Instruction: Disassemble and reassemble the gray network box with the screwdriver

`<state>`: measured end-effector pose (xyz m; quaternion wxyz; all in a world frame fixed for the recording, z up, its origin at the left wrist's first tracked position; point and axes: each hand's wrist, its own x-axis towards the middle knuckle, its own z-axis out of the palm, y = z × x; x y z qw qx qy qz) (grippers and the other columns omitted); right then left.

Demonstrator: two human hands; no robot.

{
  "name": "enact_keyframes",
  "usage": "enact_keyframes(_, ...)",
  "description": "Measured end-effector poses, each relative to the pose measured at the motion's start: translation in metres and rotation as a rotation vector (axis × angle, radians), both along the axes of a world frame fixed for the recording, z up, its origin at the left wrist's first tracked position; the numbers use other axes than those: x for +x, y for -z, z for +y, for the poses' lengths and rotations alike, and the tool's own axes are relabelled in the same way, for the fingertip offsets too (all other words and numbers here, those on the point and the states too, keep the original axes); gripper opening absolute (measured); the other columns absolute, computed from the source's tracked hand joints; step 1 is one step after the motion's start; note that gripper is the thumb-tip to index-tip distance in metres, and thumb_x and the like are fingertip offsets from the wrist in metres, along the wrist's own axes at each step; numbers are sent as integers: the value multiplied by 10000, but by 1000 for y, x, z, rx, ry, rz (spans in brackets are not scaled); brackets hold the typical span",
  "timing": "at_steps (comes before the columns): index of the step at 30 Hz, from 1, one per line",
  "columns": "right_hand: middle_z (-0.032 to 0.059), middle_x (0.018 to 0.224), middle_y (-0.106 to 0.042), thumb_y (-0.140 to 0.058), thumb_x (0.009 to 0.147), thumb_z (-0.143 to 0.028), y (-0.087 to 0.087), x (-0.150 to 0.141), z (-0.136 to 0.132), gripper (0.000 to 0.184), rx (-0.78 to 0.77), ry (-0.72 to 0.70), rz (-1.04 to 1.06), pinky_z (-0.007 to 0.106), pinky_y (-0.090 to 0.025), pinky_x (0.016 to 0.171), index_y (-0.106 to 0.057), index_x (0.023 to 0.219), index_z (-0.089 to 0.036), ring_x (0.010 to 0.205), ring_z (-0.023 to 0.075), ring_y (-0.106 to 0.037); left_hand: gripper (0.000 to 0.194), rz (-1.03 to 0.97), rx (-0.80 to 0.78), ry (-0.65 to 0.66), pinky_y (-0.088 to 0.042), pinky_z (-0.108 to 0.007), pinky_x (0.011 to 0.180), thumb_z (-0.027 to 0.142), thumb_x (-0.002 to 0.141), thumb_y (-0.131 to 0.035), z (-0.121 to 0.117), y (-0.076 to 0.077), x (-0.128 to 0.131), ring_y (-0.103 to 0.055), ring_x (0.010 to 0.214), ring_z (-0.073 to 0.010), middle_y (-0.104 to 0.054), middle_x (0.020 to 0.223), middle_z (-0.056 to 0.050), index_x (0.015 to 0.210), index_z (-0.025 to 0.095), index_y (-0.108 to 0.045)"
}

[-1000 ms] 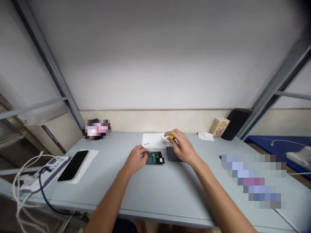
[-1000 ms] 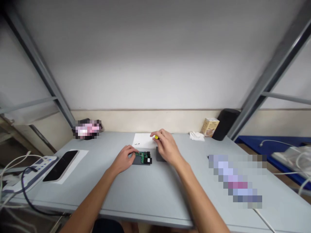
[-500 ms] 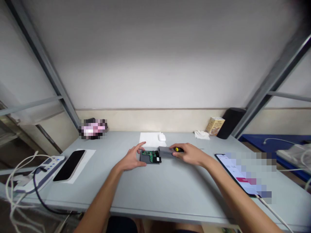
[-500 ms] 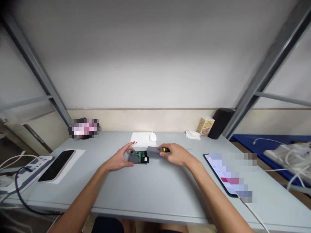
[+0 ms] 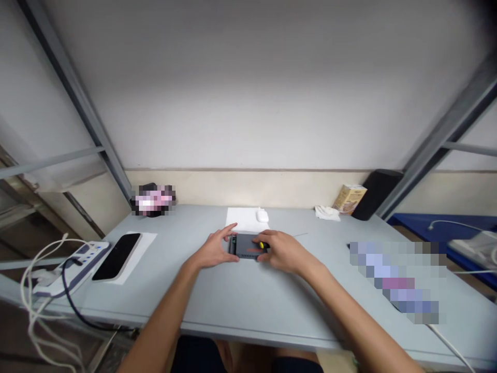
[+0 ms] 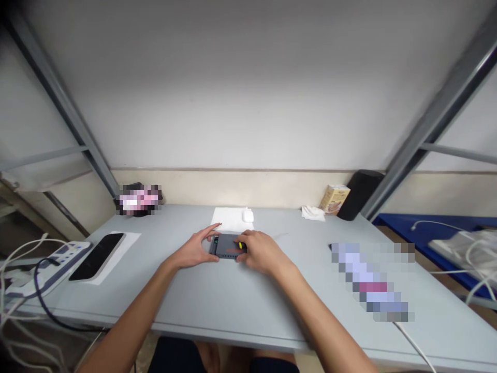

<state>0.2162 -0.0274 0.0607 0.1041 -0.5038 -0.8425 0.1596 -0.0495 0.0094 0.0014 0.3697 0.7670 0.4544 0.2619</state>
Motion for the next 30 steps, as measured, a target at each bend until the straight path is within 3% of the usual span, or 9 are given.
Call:
enact_keyframes(5,111,1267,-732,-763,849,-281,4,-6,1,430,-9,-22,51,379,-492,939,-731,1273,-216,1149,309,-684,1234,-38,-63,39,-390,-492,1185,379,620,-969,-1,-1,-1,-563,1360,-357,-571,1538,-141,1663,303,-314)
enact_keyframes(8,108,1311,-705,-744,866,-309,10,-2,3,454,-24,-41,176,395,-488,992,-702,1311,-231,1166,293,-672,1080,33,1,-25,-411,-492,1168,410,609,-968,-4,-3,2,-584,1297,-351,-599,1482,-134,1571,286,-494)
enact_keyframes(10,95,1333,-682,-672,921,-358,14,1,11,407,11,-24,384,384,-493,1005,-683,1316,-261,1141,252,-671,918,88,24,-69,-434,-486,1140,426,619,-954,-6,-5,4,-576,1269,-351,-631,1403,-128,1456,260,-616)
enact_keyframes(14,97,1079,-728,-552,970,-507,15,4,42,334,302,287,917,370,-503,922,-694,1055,-217,998,234,-662,799,135,12,-78,-455,-464,1111,423,640,-930,-10,-12,7,-561,1250,-341,-651,1296,-106,1378,272,-664)
enact_keyframes(18,42,880,-651,-431,970,-682,19,0,70,500,310,513,1337,299,-489,711,-626,1012,-224,749,170,-602,796,161,-11,-80,-453,-457,1112,410,645,-925,-12,-18,8,-547,1259,-338,-635,1296,-101,1386,294,-659)
enact_keyframes(20,-20,633,-497,-365,938,-787,30,-4,76,628,142,642,1379,287,-403,563,-635,958,-220,561,154,-478,795,160,-10,-85,-449,-455,1115,425,648,-925,-13,-19,9,-547,1258,-337,-639,1279,-100,1387,297,-663)
enact_keyframes(22,-50,564,-435,-442,874,-843,44,-11,77,643,43,661,1381,287,-337,513,-611,927,-224,501,147,-407,789,154,-9,-84,-439,-457,1126,458,658,-920,-12,-18,9,-546,1258,-335,-645,1261,-101,1388,296,-670)
enact_keyframes(26,-31,606,-529,-541,833,-842,65,-19,74,641,28,527,1269,294,-378,586,-641,916,-214,567,161,-466,777,146,3,-65,-433,-465,1131,483,672,-913,-12,-16,8,-548,1250,-339,-636,1292,-109,1389,299,-676)
enact_keyframes(30,-18,663,-596,-520,875,-809,72,-17,72,622,81,518,1198,291,-398,635,-663,928,-206,607,162,-484,832,166,28,-54,-446,-481,1117,500,640,-934,-12,-13,7,-553,1235,-350,-635,1296,-109,1402,309,-660)
